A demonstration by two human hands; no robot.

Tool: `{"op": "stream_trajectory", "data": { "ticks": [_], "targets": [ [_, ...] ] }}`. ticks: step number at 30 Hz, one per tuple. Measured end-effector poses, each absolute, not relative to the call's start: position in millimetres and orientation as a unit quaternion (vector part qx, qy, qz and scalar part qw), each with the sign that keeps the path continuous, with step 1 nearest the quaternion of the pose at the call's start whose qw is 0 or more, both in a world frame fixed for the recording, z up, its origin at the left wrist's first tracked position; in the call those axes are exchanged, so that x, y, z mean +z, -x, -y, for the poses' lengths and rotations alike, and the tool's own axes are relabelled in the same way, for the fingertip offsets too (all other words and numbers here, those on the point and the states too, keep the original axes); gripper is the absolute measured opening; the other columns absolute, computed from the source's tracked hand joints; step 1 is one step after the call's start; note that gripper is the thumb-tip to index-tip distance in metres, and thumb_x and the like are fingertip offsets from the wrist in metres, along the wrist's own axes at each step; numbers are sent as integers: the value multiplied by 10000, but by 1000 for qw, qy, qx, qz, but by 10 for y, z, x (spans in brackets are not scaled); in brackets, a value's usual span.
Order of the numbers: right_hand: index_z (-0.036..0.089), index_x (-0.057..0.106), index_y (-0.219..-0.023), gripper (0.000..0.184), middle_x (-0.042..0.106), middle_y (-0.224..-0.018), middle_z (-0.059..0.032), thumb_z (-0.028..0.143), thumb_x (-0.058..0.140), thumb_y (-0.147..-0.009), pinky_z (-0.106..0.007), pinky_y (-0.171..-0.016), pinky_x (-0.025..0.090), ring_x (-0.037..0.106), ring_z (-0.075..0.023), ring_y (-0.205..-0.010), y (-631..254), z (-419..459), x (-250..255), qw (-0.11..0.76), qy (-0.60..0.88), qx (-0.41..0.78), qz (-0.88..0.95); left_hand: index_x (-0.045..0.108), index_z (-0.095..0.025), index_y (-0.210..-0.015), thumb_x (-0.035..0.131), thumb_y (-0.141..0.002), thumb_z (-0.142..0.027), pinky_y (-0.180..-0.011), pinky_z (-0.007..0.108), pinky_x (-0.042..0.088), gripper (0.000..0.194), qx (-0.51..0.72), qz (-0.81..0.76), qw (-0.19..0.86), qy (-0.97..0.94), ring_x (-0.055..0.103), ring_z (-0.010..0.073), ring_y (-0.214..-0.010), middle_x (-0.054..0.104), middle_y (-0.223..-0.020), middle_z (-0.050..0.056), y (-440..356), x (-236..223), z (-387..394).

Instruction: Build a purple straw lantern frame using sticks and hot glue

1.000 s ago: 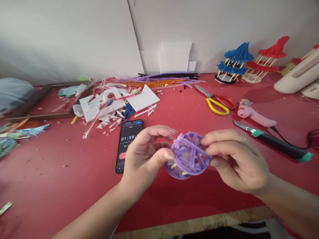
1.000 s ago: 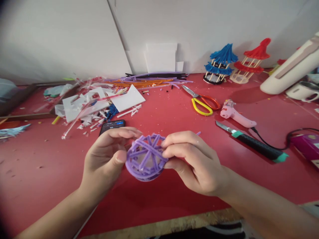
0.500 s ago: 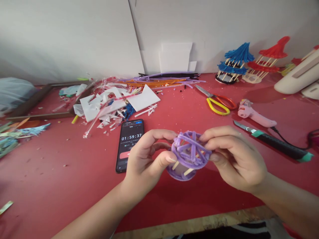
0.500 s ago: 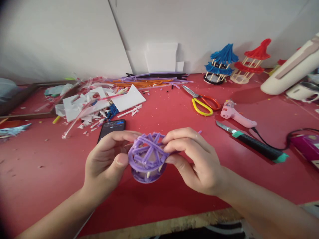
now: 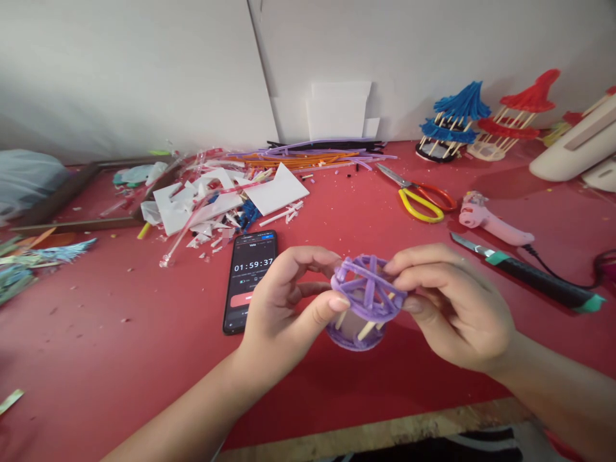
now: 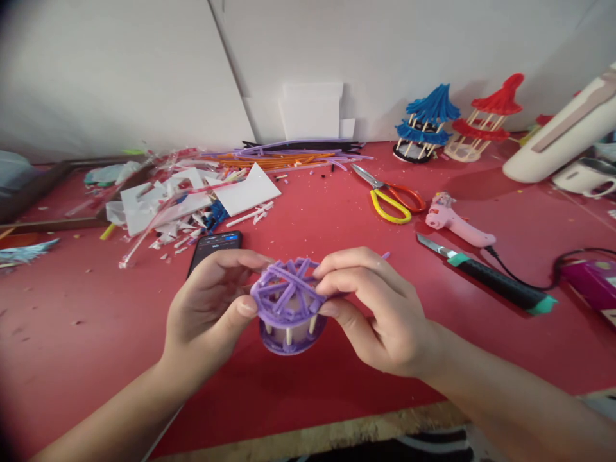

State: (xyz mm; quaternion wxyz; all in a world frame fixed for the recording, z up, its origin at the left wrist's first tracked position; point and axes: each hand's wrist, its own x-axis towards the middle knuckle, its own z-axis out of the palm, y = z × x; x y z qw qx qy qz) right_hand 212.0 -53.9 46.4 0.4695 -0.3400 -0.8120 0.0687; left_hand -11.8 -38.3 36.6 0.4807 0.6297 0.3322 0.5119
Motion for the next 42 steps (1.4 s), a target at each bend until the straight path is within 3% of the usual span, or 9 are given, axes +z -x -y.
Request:
{"op": "stream_trajectory", "data": {
  "ticks": [6,10,18,26,34,42],
  "targets": [
    [196,648,-964,73,716,-964,-100,180,602,-910,-332,-747,610,711,-211,-848,-2098,554,430,481,367,67,794,635,-239,-1202,602,-961,-273,-918,291,581,246,478,-333,476,-659,658,213,-1108,673,-1182,89,118,412,436],
    [198,642,-979,94,710,-990,-105,160,602,-903,-339,-766,607,707,-216,-875,-2089,570,405,478,378,67,790,589,-265,-1265,630,-942,-288,-962,342,572,326,452,-315,518,-655,632,248,-1181,634,-1287,98,133,420,454],
    [184,637,-997,91,707,-971,-107,154,587,-927,-313,-766,617,709,-205,-879,-2095,552,432,465,353,49,811,598,-275,-1235,683,-908,-247,-933,278,578,339,445,-315,539,-642,649,201,-1116,649,-1214,70,112,415,429],
    [177,623,-1031,110,699,-986,-111,139,588,-933,-320,-790,615,697,-206,-913,-2106,548,424,457,341,38,821,622,-253,-1175,685,-906,-271,-908,290,596,277,442,-320,572,-612,637,219,-1122,652,-1175,86,114,433,420],
    [126,628,-1003,86,676,-1008,-116,109,593,-926,-261,-867,564,657,-161,-948,-2118,553,417,469,336,59,815,666,-255,-1139,708,-900,-267,-869,221,588,243,447,-281,633,-565,655,154,-1017,656,-1124,40,90,473,391],
    [131,623,-994,84,665,-1000,-108,115,581,-923,-271,-865,555,648,-170,-951,-2147,552,449,491,331,68,803,710,-273,-1092,755,-866,-279,-877,201,574,231,449,-266,678,-517,660,167,-1105,713,-1135,18,114,406,324]
  ]
}}
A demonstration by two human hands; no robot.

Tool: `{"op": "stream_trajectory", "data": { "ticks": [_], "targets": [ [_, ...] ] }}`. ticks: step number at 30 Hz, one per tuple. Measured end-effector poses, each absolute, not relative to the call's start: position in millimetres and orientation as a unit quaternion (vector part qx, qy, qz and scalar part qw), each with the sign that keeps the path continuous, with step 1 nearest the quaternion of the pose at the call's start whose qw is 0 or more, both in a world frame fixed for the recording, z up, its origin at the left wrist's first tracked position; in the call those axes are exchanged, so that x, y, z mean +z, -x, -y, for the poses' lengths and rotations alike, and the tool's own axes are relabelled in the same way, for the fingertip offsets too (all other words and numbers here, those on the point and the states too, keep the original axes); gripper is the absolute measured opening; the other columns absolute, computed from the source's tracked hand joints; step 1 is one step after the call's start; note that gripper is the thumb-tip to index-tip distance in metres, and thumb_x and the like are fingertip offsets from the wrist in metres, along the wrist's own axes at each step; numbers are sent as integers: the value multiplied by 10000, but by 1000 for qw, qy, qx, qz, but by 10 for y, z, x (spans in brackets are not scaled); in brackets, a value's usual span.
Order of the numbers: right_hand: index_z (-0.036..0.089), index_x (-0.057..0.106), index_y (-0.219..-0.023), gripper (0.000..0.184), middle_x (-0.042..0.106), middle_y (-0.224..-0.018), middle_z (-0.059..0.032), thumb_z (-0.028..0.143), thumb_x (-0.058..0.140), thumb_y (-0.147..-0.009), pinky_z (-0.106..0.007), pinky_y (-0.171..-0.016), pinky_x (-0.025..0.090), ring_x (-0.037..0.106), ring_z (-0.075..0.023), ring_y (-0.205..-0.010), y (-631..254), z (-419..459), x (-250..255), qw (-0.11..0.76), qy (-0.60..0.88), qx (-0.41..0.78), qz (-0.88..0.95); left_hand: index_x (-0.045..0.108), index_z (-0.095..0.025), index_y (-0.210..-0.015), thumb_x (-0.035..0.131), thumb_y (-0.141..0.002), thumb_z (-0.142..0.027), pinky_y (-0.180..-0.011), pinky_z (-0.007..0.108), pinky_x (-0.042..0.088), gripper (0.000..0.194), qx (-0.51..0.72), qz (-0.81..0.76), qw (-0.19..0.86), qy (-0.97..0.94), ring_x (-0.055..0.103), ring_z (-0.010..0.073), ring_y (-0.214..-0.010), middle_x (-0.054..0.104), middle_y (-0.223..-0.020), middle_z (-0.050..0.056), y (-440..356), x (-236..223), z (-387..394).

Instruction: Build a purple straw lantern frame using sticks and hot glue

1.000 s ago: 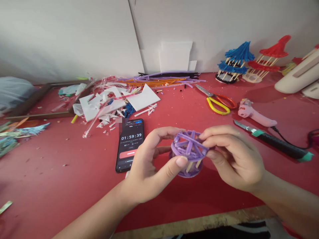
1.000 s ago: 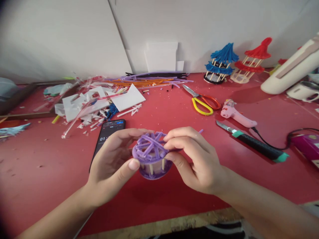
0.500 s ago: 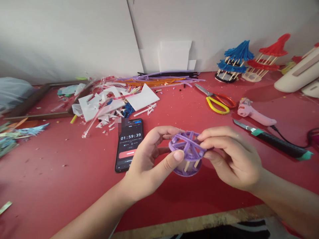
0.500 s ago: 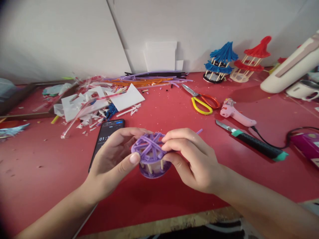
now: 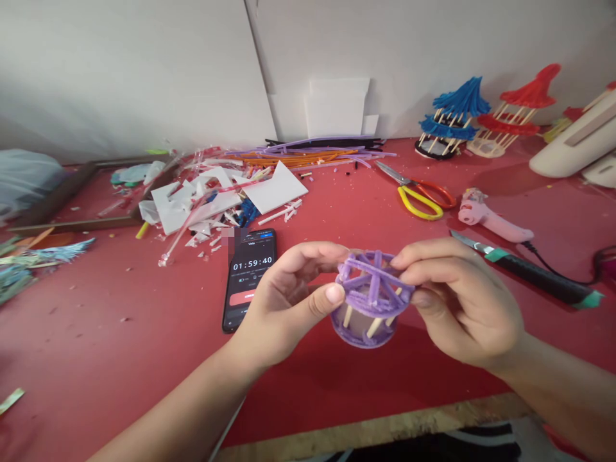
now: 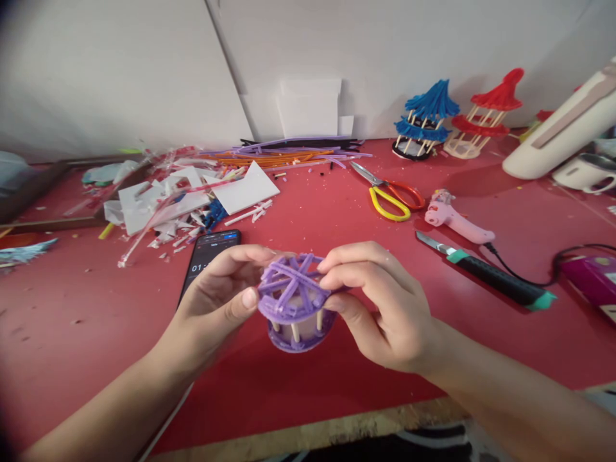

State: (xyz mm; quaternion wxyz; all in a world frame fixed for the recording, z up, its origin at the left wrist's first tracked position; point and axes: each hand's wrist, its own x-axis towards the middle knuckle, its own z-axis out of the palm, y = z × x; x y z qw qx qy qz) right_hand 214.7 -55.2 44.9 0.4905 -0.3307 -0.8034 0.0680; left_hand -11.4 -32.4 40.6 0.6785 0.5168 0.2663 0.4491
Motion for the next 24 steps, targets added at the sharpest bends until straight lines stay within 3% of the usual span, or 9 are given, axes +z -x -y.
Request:
{"op": "stream_trajectory", "data": {
  "ticks": [6,10,14,21,24],
  "targets": [
    [127,619,-998,81,658,-1003,-105,113,576,-931,-258,-860,549,641,-159,-939,-2145,549,455,482,328,69,809,732,-275,-1021,760,-860,-341,-836,213,567,177,463,-292,688,-476,680,173,-1066,734,-1130,21,94,414,330],
    [125,618,-1002,95,652,-997,-101,95,580,-920,-250,-866,544,634,-154,-945,-2147,546,452,487,329,64,806,725,-252,-920,709,-893,-400,-685,162,538,151,491,-364,663,-433,662,121,-909,692,-1029,1,81,413,329],
    [128,617,-1009,119,654,-998,-99,78,582,-906,-255,-856,548,635,-158,-949,-2152,545,449,488,330,63,806,636,-203,-749,660,-924,-425,-657,157,479,283,509,-394,621,-447,555,87,-731,578,-775,-25,89,391,302],
    [139,623,-1003,119,666,-1002,-106,92,595,-897,-294,-846,550,646,-179,-941,-2149,540,429,490,343,59,799,415,-205,-533,530,-986,-473,-628,259,391,539,551,-387,579,-460,337,132,-565,323,-531,-39,97,401,280],
    [138,624,-1000,115,668,-1004,-108,90,600,-897,-296,-856,543,642,-177,-949,-2146,536,425,488,346,53,800,414,-206,-509,527,-985,-483,-638,262,395,563,541,-408,557,-480,353,133,-564,360,-519,-32,99,398,282]
  ]
}}
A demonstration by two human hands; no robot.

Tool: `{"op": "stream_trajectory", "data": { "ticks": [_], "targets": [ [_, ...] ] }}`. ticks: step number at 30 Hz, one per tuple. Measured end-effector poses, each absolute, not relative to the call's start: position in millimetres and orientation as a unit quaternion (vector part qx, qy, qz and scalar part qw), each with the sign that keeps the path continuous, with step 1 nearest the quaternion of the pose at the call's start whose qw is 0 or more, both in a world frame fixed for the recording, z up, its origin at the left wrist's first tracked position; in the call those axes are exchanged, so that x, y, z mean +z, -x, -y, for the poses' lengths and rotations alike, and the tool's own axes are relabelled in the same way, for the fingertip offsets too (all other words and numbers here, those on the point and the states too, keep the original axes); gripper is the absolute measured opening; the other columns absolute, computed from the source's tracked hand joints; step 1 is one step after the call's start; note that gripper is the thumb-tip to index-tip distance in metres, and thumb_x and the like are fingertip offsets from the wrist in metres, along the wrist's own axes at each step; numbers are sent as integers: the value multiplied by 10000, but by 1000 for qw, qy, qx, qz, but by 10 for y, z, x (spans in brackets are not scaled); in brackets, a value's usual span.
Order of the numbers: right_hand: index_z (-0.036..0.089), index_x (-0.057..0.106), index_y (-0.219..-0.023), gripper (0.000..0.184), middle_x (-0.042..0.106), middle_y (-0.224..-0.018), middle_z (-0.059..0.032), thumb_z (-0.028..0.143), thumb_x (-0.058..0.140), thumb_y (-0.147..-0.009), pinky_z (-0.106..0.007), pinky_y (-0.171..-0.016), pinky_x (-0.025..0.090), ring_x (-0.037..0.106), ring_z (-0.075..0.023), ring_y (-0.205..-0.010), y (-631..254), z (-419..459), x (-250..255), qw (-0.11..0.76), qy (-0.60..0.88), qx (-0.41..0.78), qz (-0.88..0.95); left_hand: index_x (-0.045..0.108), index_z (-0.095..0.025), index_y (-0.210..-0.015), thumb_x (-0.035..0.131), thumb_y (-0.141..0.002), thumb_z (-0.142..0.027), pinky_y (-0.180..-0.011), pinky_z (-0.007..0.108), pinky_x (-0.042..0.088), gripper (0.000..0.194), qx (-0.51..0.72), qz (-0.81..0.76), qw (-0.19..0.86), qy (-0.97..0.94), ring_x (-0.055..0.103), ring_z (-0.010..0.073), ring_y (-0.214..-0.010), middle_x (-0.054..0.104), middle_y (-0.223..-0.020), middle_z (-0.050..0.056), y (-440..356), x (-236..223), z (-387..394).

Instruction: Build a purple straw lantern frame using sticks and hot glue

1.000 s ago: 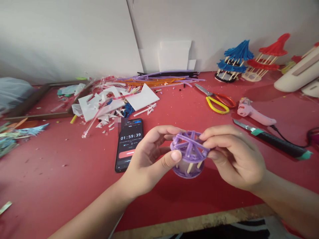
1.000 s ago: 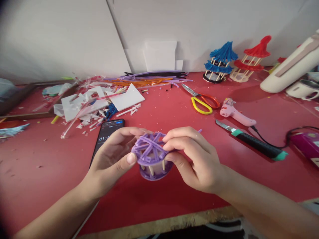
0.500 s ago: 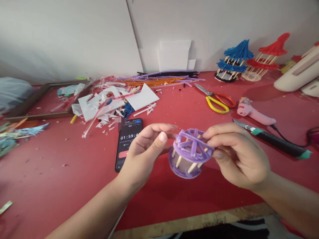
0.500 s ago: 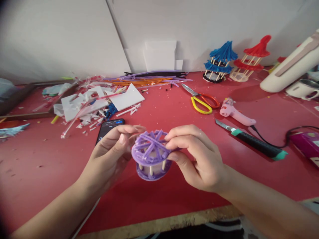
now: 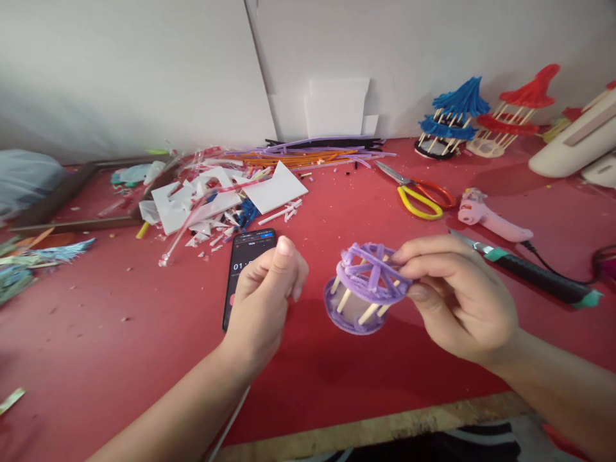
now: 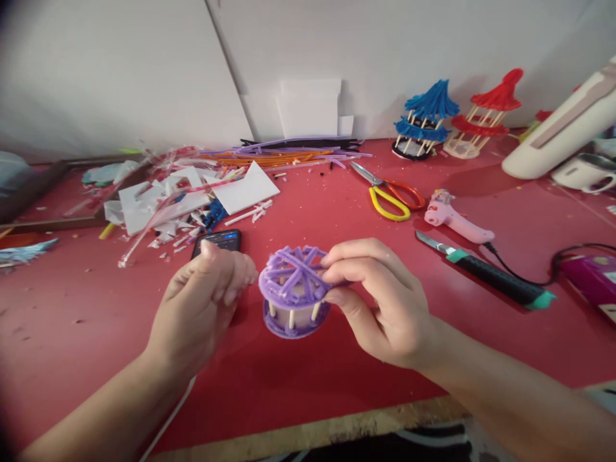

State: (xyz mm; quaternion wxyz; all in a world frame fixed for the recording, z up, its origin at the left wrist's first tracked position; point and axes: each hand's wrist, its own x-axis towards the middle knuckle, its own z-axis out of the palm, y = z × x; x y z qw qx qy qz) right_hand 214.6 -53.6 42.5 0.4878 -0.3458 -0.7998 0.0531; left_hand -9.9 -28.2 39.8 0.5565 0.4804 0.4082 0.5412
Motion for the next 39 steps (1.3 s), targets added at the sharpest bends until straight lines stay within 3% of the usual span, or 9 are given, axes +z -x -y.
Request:
{"op": "stream_trajectory", "data": {
  "ticks": [7,12,14,16,19,23,27,32,39],
  "targets": [
    [151,626,-988,112,672,-1002,-98,90,604,-898,-298,-849,541,646,-176,-943,-2140,528,419,489,349,42,798,679,-225,-750,744,-849,-450,-675,169,496,255,560,-401,599,-408,579,76,-704,659,-835,-38,76,386,260],
    [180,627,-991,107,684,-991,-87,119,600,-907,-321,-800,564,661,-190,-917,-2129,519,407,487,365,38,793,663,-238,-599,835,-728,-488,-921,282,576,329,568,-277,714,-302,704,167,-1054,742,-805,-47,103,524,243],
    [187,630,-992,112,687,-986,-87,122,601,-906,-330,-793,572,667,-196,-908,-2124,514,404,490,369,37,789,666,-246,-609,860,-719,-428,-849,279,605,288,547,-252,747,-281,732,131,-802,658,-601,-70,133,602,240],
    [192,632,-994,116,690,-979,-89,125,601,-904,-340,-793,579,675,-206,-907,-2122,508,404,496,370,34,785,690,-243,-671,853,-742,-395,-660,218,598,234,523,-263,757,-290,562,53,-460,527,-482,-100,163,643,229],
    [205,633,-995,121,695,-974,-89,133,599,-905,-355,-781,590,686,-218,-901,-2127,502,409,495,377,21,782,747,-226,-847,741,-861,-387,-465,179,478,162,491,-369,670,-417,384,30,-370,564,-553,-71,191,583,203],
    [204,633,-1001,129,693,-982,-91,127,606,-902,-347,-772,598,685,-215,-905,-2129,501,417,494,378,14,783,671,-276,-1264,658,-885,-184,-759,250,561,390,455,-464,458,-607,678,162,-913,691,-1236,66,197,403,209],
    [174,634,-1006,130,690,-986,-103,104,611,-900,-329,-800,595,680,-202,-917,-2120,507,417,491,359,22,794,552,-343,-1394,629,-869,-156,-1159,358,390,563,466,-370,519,-614,410,238,-1439,483,-1541,1,200,409,290],
    [182,634,-1038,139,705,-988,-106,119,602,-918,-346,-796,609,700,-220,-921,-2128,514,420,465,336,20,819,712,-288,-1111,603,-961,-238,-1076,299,455,191,493,-370,509,-601,629,186,-1181,735,-1135,19,164,528,339],
    [198,641,-1035,139,716,-978,-101,133,601,-918,-347,-778,624,717,-228,-899,-2135,514,417,470,339,15,815,719,-287,-1001,682,-923,-332,-858,229,505,98,579,-425,479,-505,601,118,-762,638,-722,-35,172,441,253]
  ]
}}
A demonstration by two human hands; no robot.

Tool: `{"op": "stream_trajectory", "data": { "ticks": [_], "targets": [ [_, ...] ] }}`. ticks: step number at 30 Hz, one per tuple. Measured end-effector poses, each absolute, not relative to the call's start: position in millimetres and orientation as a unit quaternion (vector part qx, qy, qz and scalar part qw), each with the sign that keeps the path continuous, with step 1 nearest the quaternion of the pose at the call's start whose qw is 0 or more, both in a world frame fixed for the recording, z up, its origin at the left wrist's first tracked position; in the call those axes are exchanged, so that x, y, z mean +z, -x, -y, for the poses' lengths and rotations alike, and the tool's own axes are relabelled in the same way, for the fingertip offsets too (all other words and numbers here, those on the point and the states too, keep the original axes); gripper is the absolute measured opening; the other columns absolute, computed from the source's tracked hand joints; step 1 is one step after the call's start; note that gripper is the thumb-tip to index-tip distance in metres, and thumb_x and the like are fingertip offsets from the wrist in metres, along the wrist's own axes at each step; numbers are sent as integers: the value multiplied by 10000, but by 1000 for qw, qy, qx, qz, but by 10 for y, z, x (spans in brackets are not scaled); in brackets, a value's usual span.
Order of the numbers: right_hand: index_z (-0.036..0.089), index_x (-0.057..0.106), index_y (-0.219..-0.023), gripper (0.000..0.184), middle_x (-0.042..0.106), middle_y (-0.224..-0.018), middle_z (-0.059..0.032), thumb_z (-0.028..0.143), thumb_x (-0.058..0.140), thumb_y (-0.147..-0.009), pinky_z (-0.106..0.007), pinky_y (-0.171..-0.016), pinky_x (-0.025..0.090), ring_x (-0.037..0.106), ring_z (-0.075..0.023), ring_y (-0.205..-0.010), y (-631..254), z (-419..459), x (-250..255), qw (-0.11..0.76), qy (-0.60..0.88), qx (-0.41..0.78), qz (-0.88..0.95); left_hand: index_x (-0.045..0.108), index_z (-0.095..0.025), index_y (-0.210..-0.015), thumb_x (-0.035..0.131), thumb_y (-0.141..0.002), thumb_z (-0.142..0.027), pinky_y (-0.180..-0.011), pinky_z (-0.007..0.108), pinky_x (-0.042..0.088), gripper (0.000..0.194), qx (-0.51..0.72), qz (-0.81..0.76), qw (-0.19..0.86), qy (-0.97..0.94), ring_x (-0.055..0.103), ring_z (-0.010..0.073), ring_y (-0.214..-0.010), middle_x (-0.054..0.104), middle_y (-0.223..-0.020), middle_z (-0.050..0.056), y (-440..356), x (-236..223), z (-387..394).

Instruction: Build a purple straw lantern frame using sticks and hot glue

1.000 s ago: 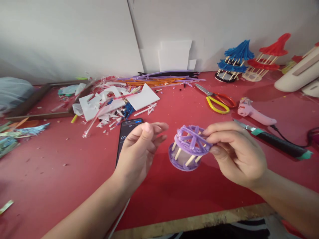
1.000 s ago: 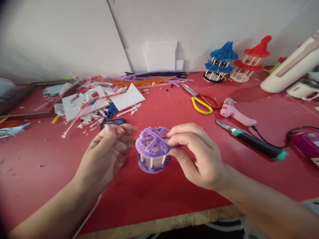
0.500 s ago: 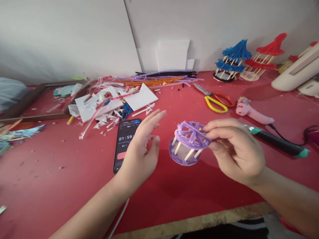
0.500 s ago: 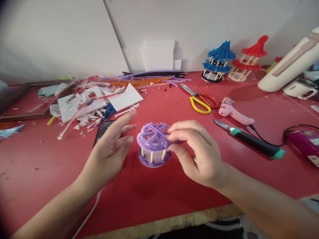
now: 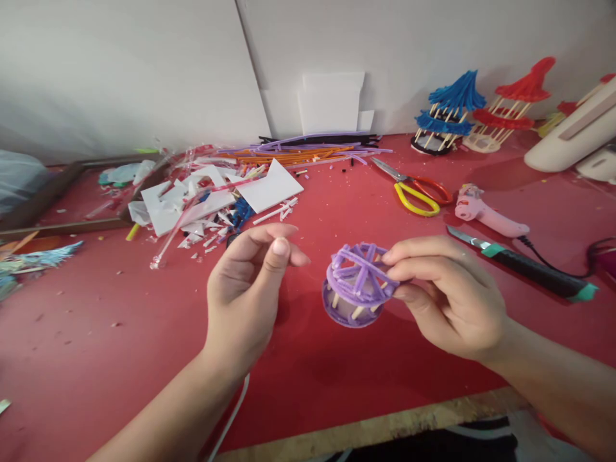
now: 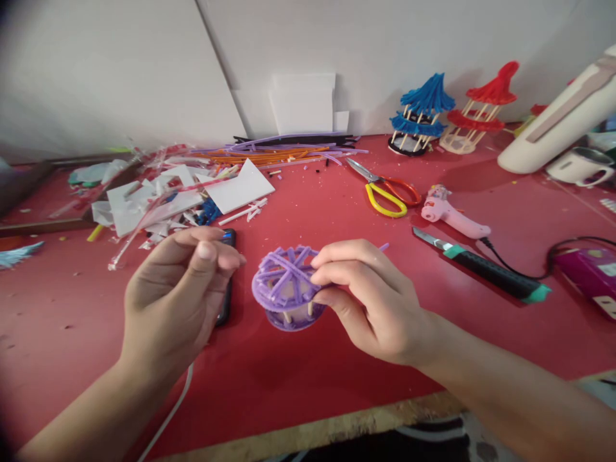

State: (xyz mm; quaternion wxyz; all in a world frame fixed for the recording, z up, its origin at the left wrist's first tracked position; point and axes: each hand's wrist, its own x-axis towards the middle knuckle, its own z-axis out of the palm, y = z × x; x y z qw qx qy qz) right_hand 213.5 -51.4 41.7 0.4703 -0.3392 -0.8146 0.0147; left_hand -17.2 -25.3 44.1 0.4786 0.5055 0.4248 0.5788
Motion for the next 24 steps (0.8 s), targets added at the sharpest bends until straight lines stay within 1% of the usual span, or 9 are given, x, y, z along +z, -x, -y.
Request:
{"op": "stream_trajectory", "data": {
  "ticks": [3,7,10,14,17,19,21,23,24],
  "targets": [
    [196,640,-1039,144,714,-981,-102,127,610,-915,-341,-788,623,715,-224,-905,-2133,514,422,468,339,15,816,715,-283,-1058,631,-938,-444,-827,264,519,217,592,-414,469,-508,575,132,-716,591,-692,-28,159,432,262],
    [206,648,-1012,116,725,-969,-95,148,602,-922,-342,-773,623,721,-225,-887,-2132,515,433,463,342,11,818,719,-284,-1048,632,-935,-438,-861,291,517,210,551,-406,501,-530,606,172,-890,657,-943,28,124,421,293],
    [203,647,-1012,114,724,-972,-97,148,608,-920,-341,-776,623,719,-224,-891,-2133,517,429,461,343,8,819,721,-276,-988,656,-930,-367,-812,262,493,126,537,-427,503,-526,568,157,-810,616,-811,9,123,411,286],
    [188,642,-1033,135,718,-984,-107,130,614,-914,-340,-800,620,713,-225,-918,-2134,519,409,465,340,18,817,690,-266,-921,617,-956,-344,-697,224,455,112,545,-411,549,-483,422,116,-610,455,-624,-45,119,425,256],
    [201,648,-1026,127,723,-978,-98,146,607,-919,-343,-787,622,718,-228,-904,-2133,517,406,465,343,21,815,675,-255,-934,599,-965,-384,-576,219,411,153,530,-411,565,-481,309,111,-518,354,-549,-66,111,435,253],
    [204,653,-1017,119,725,-977,-97,155,605,-920,-347,-777,625,721,-229,-890,-2131,515,411,466,347,19,814,670,-241,-872,594,-956,-451,-508,218,379,239,511,-425,563,-491,322,109,-498,352,-531,-61,117,431,260],
    [195,656,-1013,117,723,-977,-104,151,609,-916,-345,-779,625,721,-230,-888,-2128,514,419,469,346,17,813,668,-233,-846,632,-898,-552,-560,222,451,324,504,-417,558,-511,479,122,-587,498,-617,-24,132,425,273],
    [187,655,-1014,118,719,-980,-108,143,607,-915,-341,-787,624,719,-228,-897,-2127,516,425,467,344,18,814,684,-243,-996,725,-776,-631,-783,273,545,448,482,-381,571,-544,632,192,-915,670,-963,47,149,420,296],
    [185,653,-1016,119,718,-982,-108,140,605,-916,-339,-790,624,717,-226,-901,-2127,517,426,464,343,20,816,662,-260,-1128,776,-716,-634,-913,311,538,567,462,-359,585,-562,613,243,-1117,656,-1193,72,156,420,313]
  ]
}}
